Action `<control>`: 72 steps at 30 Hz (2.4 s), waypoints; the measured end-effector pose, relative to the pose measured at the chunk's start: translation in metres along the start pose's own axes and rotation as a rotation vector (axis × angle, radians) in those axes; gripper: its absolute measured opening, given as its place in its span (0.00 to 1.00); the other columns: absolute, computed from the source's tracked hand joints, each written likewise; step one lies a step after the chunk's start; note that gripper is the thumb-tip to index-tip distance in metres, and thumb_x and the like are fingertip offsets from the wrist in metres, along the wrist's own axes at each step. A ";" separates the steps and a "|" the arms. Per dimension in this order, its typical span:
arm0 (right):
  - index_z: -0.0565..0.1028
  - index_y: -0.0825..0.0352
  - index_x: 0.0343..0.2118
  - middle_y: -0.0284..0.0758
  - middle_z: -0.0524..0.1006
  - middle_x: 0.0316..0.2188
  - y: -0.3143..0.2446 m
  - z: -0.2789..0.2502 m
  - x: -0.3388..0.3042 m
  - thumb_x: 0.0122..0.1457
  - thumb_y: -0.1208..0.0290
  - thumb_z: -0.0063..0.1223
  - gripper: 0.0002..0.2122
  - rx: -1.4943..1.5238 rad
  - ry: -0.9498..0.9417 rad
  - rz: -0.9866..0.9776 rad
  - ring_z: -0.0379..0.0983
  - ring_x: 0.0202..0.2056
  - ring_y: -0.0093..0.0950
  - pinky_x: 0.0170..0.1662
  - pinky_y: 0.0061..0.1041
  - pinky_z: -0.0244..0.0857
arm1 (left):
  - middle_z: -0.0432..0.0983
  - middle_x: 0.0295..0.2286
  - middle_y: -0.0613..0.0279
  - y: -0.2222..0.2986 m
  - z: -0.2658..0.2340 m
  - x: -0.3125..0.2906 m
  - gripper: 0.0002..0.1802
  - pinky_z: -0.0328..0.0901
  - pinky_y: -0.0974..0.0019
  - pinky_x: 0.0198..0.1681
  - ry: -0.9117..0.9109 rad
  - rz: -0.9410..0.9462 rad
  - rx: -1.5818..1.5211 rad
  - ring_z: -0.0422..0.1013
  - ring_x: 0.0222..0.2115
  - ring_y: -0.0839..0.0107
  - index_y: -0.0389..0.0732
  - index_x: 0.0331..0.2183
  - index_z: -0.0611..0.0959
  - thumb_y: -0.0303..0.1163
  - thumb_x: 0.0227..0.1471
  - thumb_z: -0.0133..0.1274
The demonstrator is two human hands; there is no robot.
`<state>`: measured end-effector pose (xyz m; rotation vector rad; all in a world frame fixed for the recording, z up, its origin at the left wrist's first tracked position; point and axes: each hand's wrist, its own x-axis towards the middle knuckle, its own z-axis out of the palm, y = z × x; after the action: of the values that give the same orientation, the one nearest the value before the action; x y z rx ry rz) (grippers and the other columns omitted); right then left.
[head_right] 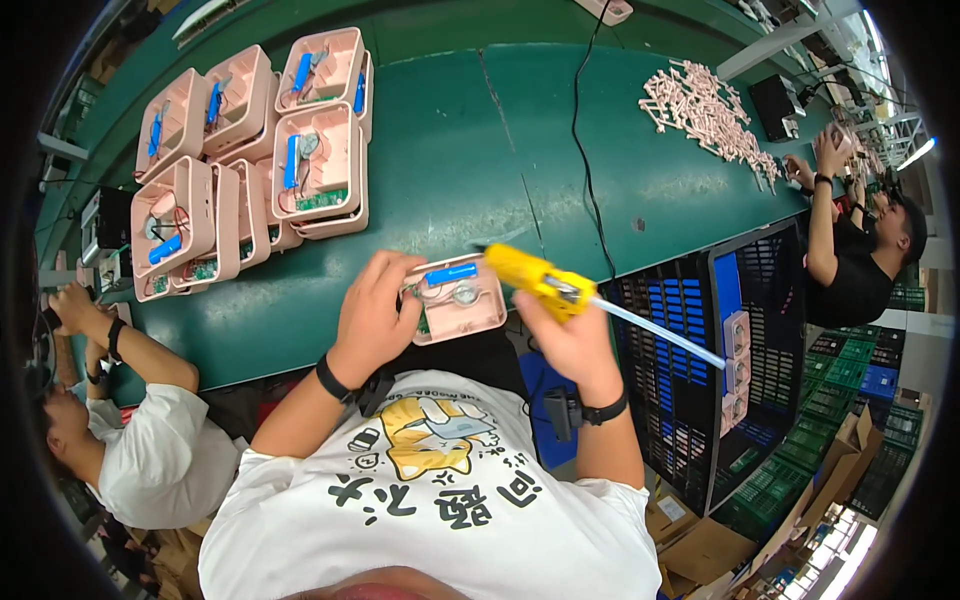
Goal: Using a glue gun to apply adhesive to small plastic components on an assembly line.
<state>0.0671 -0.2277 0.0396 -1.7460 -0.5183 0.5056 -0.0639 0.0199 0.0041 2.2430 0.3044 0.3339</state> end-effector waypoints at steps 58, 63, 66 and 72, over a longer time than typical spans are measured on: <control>0.75 0.68 0.53 0.43 0.83 0.42 0.087 -0.037 0.042 0.75 0.64 0.50 0.13 0.417 0.593 -0.095 0.73 0.24 0.23 0.26 0.26 0.72 | 0.83 0.48 0.63 0.016 -0.004 0.027 0.07 0.69 0.52 0.55 0.059 0.265 0.164 0.76 0.50 0.58 0.44 0.31 0.86 0.34 0.54 0.68; 0.76 0.69 0.52 0.43 0.83 0.42 0.085 -0.037 0.041 0.74 0.65 0.50 0.13 0.445 0.608 -0.090 0.73 0.24 0.23 0.27 0.25 0.72 | 0.86 0.44 0.64 0.017 0.001 0.040 0.09 0.69 0.55 0.49 -0.018 0.256 0.322 0.77 0.43 0.59 0.40 0.29 0.87 0.34 0.52 0.70; 0.77 0.70 0.50 0.43 0.83 0.42 0.088 -0.043 0.037 0.74 0.65 0.51 0.13 0.439 0.558 -0.078 0.74 0.24 0.23 0.27 0.25 0.72 | 0.86 0.42 0.64 0.023 -0.008 0.043 0.11 0.69 0.56 0.49 -0.137 0.221 0.228 0.77 0.44 0.60 0.39 0.27 0.86 0.35 0.52 0.70; 0.80 0.71 0.51 0.37 0.85 0.38 0.050 -0.058 -0.009 0.71 0.67 0.56 0.14 0.398 0.162 0.022 0.76 0.27 0.20 0.29 0.24 0.72 | 0.86 0.44 0.56 0.020 0.003 0.026 0.08 0.73 0.58 0.46 0.118 0.144 -0.191 0.80 0.42 0.61 0.36 0.32 0.82 0.26 0.59 0.66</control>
<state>0.0976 -0.2894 0.0040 -1.3969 -0.2615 0.4432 -0.0362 0.0141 0.0211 2.0652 0.1646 0.5504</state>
